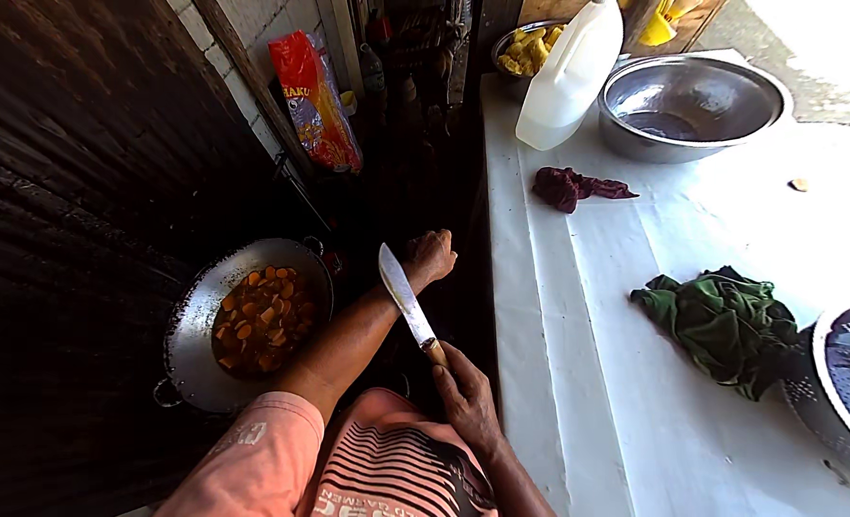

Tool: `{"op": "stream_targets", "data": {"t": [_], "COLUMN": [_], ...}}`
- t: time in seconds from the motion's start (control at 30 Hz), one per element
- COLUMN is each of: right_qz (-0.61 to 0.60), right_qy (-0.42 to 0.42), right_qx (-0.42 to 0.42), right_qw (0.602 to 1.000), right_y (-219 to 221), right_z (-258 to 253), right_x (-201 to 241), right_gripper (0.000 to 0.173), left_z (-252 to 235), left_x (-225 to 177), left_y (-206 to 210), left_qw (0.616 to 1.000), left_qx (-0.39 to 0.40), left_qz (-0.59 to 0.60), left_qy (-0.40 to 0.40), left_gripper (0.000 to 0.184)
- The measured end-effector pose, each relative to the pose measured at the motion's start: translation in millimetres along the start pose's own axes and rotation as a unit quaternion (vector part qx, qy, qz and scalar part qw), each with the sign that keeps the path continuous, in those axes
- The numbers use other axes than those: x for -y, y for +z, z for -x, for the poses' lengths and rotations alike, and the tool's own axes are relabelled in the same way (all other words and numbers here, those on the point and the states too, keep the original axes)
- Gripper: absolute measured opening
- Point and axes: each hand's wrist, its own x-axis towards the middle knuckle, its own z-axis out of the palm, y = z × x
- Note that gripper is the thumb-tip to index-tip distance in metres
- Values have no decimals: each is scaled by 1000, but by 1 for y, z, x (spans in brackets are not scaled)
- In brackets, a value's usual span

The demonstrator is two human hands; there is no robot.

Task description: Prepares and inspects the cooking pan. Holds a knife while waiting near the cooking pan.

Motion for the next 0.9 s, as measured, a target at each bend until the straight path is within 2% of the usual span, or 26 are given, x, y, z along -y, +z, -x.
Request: {"op": "stream_targets", "data": {"t": [0.13, 0.23, 0.33, 0.43, 0.53, 0.63, 0.73, 0.8, 0.9], "right_qz": [70, 108, 67, 18, 74, 101, 45, 8, 18], "right_qy": [44, -11, -50, -3, 32, -23, -68, -70, -28], "right_qx": [-70, -35, 18, -22, -71, -30, 31, 51, 9], "right_qw": [994, 994, 996, 1000, 994, 994, 996, 996, 999], "right_y": [2, 3, 3, 1, -1, 4, 9, 7, 4], "right_z": [-2, 2, 4, 0, -4, 3, 11, 12, 9], "right_x": [-2, -1, 0, -2, -11, -12, -7, -7, -9], "right_gripper": [43, 44, 42, 43, 43, 44, 42, 41, 42], "left_z": [-4, 1, -3, -2, -12, -9, -7, -7, -4], "left_x": [4, 1, 3, 5, 13, 12, 10, 10, 11], "left_y": [5, 2, 5, 3, 15, 18, 22, 23, 24], "left_qw": [999, 1000, 1000, 998, 990, 963, 912, 889, 866], "left_qx": [15, 14, 12, 41, 42, 50, 65, 71, 79], "left_qz": [36, 15, 17, 54, 130, 262, 389, 430, 467], "left_qy": [11, 4, -11, -12, -14, -41, -113, -141, -161], "left_gripper": [49, 46, 43, 48, 49, 45, 46, 46, 46]}}
